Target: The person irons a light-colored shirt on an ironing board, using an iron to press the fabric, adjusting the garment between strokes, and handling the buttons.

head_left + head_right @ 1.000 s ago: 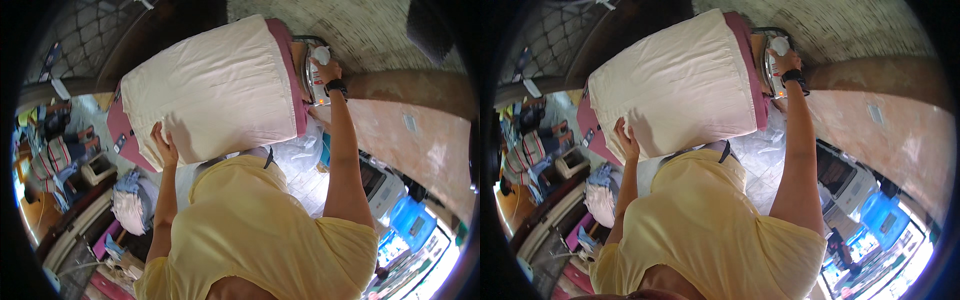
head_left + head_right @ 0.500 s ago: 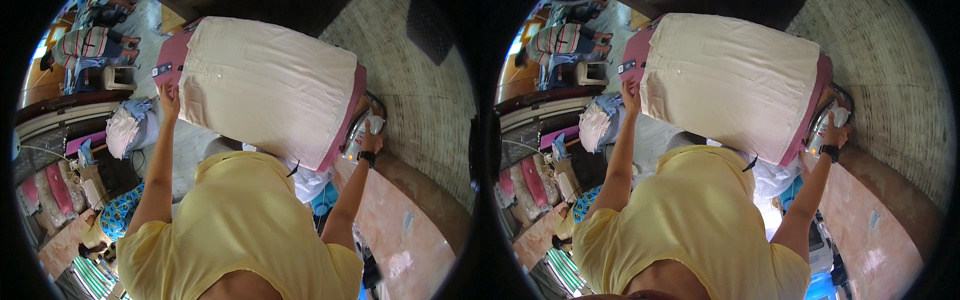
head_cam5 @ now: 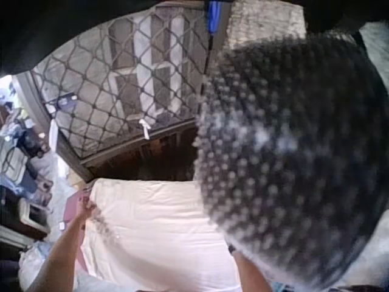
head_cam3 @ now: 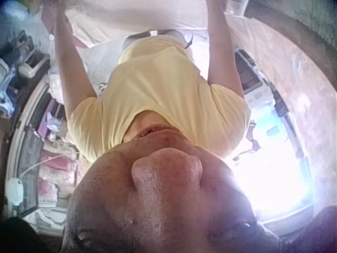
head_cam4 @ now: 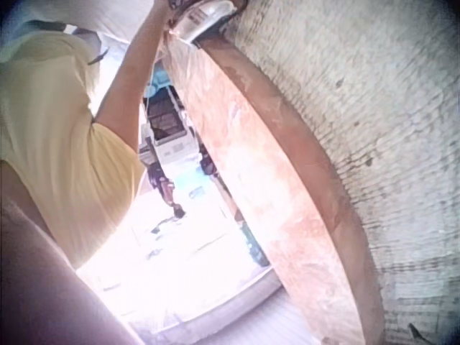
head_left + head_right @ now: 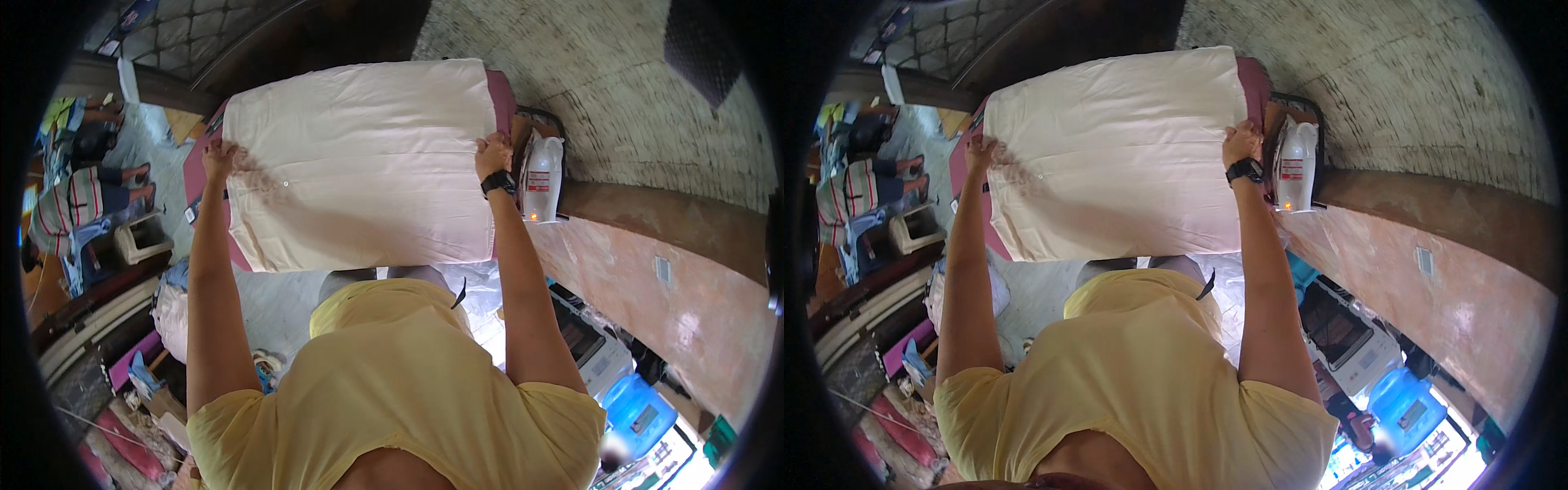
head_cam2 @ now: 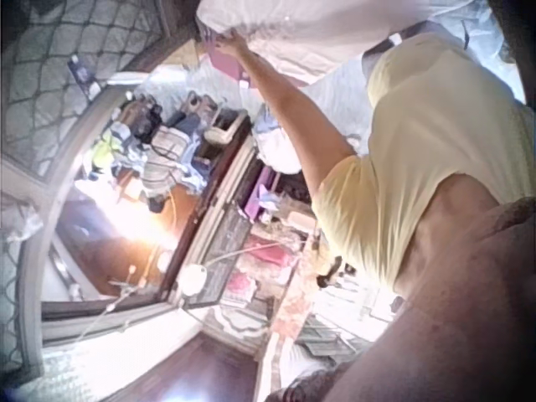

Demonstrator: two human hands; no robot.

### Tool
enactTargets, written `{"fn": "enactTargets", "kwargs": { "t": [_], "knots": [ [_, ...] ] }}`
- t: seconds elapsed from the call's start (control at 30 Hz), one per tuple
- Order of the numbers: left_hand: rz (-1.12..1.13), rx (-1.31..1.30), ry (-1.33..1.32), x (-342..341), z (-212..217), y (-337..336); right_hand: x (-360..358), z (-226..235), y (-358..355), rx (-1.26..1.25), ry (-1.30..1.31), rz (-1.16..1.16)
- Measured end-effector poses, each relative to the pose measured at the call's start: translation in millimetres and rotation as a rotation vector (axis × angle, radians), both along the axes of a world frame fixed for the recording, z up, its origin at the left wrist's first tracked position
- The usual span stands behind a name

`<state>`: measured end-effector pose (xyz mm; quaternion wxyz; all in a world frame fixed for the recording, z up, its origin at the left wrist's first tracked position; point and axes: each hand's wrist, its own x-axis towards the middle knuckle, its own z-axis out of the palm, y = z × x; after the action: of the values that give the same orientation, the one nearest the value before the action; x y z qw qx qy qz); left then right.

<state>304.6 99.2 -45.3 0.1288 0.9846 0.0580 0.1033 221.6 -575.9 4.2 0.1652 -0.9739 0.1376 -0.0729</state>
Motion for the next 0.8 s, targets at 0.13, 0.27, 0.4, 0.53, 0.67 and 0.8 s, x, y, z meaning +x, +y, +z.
{"fn": "enactTargets", "kwargs": {
  "t": [0.13, 0.27, 0.4, 0.53, 0.67, 0.8],
  "knots": [
    [-0.027, -0.02, 0.124, 14.1, 4.8, -4.3, -2.9, -6.1, -0.5, 0.093, -0.163, 0.091],
    [0.003, -0.322, -0.028, 9.6, 14.3, 5.0, 3.1, -3.8, 11.6, 0.073, -0.167, -0.147],
    [0.021, -0.39, 0.111, 11.9, 24.5, -18.6, -0.5, -7.2, -21.6, 0.047, -0.178, -0.178],
    [0.027, -0.662, -0.109, -9.6, 10.6, 13.1, -15.4, 0.8, -2.0, 0.077, -0.163, -0.087],
    [0.077, -0.732, -0.158, -79.5, 31.6, -11.6, -98.2, 10.6, -4.4, -0.069, -0.135, -0.078],
    [0.147, -0.497, -0.201, -222.4, 16.8, -8.7, -180.1, 6.3, 9.6, -0.004, -0.038, -0.187]
  ]
}}
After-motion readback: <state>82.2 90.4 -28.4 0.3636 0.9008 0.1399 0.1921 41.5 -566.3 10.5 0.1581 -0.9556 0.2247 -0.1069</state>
